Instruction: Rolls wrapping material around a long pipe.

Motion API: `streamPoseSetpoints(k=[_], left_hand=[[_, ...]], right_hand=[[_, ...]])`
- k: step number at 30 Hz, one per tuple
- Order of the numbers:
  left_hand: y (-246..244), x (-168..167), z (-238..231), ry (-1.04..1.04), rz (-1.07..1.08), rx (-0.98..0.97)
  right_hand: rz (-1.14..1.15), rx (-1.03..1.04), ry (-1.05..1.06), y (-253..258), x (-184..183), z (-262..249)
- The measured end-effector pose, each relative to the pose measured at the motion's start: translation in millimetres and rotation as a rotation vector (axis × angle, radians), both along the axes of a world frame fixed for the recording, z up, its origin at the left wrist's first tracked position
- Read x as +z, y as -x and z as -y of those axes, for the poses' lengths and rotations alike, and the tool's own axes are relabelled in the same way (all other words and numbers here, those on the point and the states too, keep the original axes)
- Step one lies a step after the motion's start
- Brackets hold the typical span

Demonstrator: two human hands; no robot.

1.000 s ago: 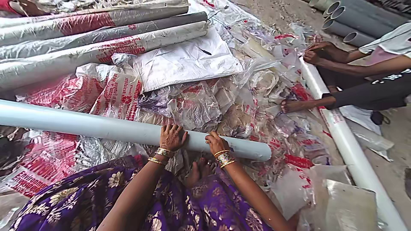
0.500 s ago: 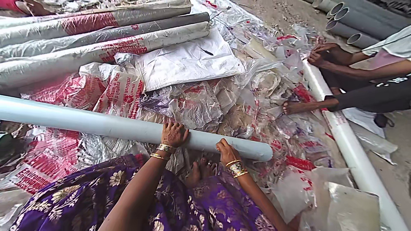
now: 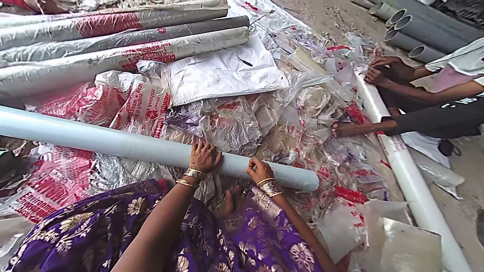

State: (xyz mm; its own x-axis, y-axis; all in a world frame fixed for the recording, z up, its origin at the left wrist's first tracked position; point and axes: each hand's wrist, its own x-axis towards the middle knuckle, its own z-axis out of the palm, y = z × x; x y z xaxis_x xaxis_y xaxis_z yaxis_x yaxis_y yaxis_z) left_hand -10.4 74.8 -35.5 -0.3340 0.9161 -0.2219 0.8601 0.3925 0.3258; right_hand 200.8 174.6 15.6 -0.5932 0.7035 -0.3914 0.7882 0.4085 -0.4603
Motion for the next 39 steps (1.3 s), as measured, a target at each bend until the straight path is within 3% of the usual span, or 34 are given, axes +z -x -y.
streamPoseSetpoints(k=[14, 21, 31, 36, 39], left_hand=[[-1.4, -3.6, 4.4, -0.042, 0.004, -0.002], [1.3, 0.4, 2.2, 0.009, 0.036, 0.005], [-0.7, -5.6, 1.4, -0.048, -0.006, 0.007], [-0.7, -5.1, 1.7, -0.034, -0.013, -0.001], [0.8, -4.1, 1.0, -0.014, -0.005, -0.003]], right_hand=[[0.221, 0.204, -0.006, 17.6, 2.2, -0.3], [-0.158, 0.004, -0.072, -8.0, -14.2, 0.5], [0.012, 0.33, -0.416, 7.0, -25.8, 5.0], [0.133, 0.328, -0.305, 6.9, -20.2, 7.3], [0.088, 0.263, -0.304, -6.7, -22.6, 14.1]])
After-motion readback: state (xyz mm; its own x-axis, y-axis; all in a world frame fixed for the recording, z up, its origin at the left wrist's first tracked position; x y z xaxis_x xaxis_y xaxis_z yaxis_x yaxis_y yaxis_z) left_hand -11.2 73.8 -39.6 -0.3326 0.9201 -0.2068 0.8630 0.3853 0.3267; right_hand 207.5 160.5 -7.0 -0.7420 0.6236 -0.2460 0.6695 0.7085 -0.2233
